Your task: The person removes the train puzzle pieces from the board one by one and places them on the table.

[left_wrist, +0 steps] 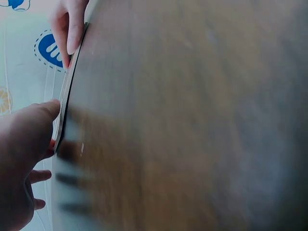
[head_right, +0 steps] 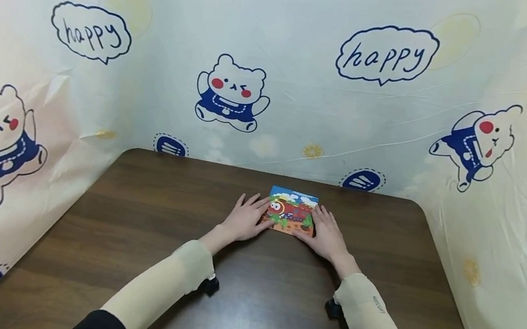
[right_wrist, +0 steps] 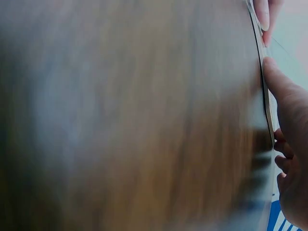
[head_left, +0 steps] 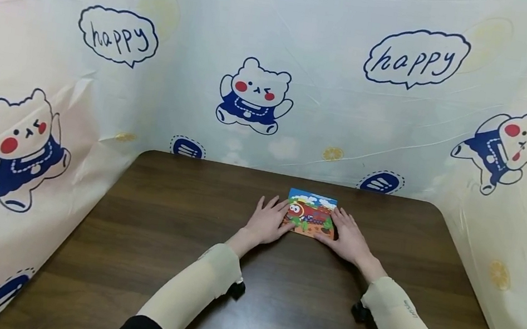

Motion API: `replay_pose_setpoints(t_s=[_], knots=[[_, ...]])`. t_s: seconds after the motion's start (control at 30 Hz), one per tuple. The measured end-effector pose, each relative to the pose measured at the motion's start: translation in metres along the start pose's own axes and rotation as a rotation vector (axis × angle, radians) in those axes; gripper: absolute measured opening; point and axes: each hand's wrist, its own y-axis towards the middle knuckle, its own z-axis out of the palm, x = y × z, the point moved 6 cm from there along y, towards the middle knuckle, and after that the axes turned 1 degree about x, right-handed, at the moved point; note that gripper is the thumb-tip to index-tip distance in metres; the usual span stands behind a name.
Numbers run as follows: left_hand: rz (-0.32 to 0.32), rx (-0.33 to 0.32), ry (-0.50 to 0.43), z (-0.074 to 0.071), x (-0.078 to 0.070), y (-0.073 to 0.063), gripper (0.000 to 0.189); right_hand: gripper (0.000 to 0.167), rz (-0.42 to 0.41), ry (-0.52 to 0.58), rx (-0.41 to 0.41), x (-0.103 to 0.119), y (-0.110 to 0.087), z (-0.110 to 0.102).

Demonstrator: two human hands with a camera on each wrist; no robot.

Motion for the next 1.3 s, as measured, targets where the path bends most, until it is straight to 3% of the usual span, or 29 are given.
replay_pose_setpoints(t_s=[0.47, 0.87, 1.3], knots=[[0.000, -0.020, -0.003, 0.003, 0.014, -0.008, 0.073, 0.097, -0.009, -0.014, -0.011, 0.010, 0.005, 0.006], [-0.042, -0.014, 0.002, -0.003, 0.034, -0.024, 0.074, 0.101, -0.013, -0.009, 0.008, 0.031, 0.016, 0.016], [-0.076, -0.022, -0.067, -0.018, 0.057, -0.040, 0.075, 0.101, -0.043, -0.018, 0.025, 0.054, 0.023, 0.028]])
